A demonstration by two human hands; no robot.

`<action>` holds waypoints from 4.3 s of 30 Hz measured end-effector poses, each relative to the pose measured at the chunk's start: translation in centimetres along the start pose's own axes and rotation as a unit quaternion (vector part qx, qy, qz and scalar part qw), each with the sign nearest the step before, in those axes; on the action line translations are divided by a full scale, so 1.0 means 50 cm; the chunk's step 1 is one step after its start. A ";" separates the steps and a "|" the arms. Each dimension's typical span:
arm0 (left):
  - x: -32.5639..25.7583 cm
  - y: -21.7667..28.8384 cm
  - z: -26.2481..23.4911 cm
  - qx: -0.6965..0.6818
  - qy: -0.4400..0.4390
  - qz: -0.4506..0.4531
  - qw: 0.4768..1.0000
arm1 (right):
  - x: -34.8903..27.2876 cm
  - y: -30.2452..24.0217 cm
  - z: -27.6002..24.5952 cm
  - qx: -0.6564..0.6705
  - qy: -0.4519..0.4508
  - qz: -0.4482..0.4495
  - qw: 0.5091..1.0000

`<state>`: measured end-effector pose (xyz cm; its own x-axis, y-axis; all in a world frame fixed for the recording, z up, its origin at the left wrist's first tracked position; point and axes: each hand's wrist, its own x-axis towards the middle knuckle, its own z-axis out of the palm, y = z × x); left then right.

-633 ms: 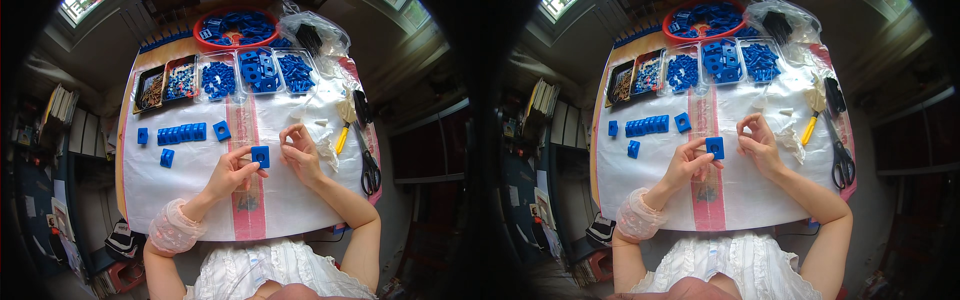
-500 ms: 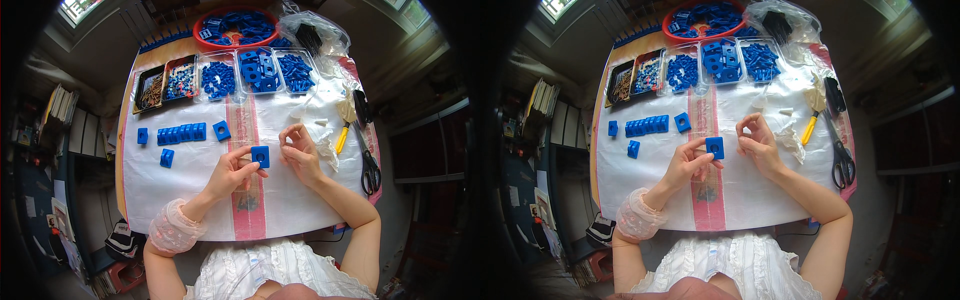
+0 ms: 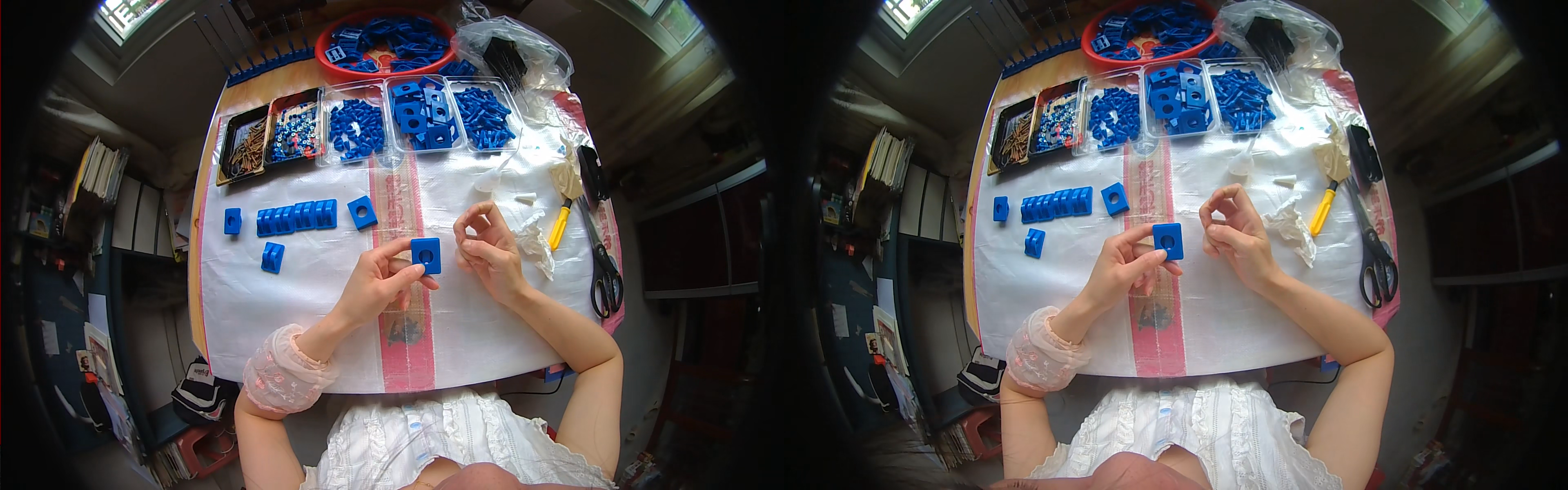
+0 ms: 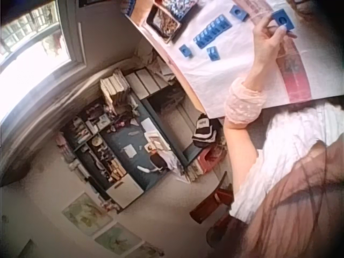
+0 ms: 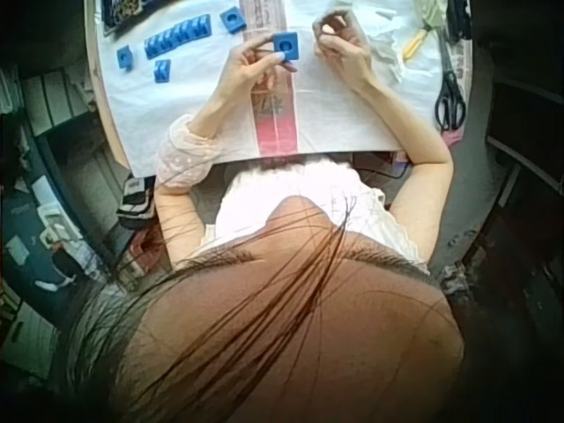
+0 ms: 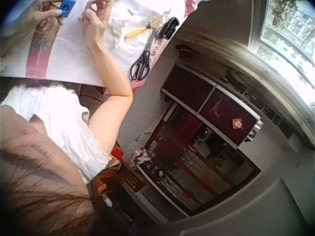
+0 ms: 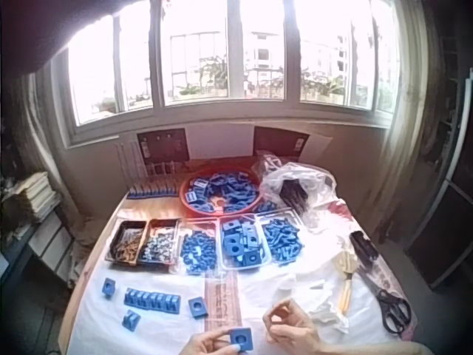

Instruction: The person is assembling small blue plastic housings by applying glue from a tube and inserting small orange components.

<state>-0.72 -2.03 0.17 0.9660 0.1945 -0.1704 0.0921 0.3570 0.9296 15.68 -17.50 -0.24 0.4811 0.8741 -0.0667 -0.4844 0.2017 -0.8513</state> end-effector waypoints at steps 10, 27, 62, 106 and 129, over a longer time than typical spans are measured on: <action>-0.001 0.005 0.002 0.007 0.001 -0.004 1.000 | 0.001 0.004 0.000 -0.008 0.006 -0.010 1.000; 0.000 0.003 0.001 0.004 0.000 -0.001 1.000 | 0.003 -0.008 -0.001 0.004 -0.033 0.029 0.999; 0.000 0.005 0.004 0.004 0.001 -0.003 1.000 | 0.004 -0.012 -0.009 0.060 -0.047 0.054 0.996; 0.000 0.001 0.001 0.006 -0.006 -0.016 1.000 | 0.010 -0.008 -0.018 0.075 -0.060 0.045 0.994; 0.000 0.005 0.003 0.013 -0.003 -0.020 1.000 | 0.010 -0.002 -0.017 0.093 -0.054 0.039 0.993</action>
<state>-0.65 -2.05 0.46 0.9627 0.1753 -0.2060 0.1370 0.3407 0.9301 16.58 -17.45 -0.63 0.3611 0.9303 -0.0646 -0.6486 0.2008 -0.7342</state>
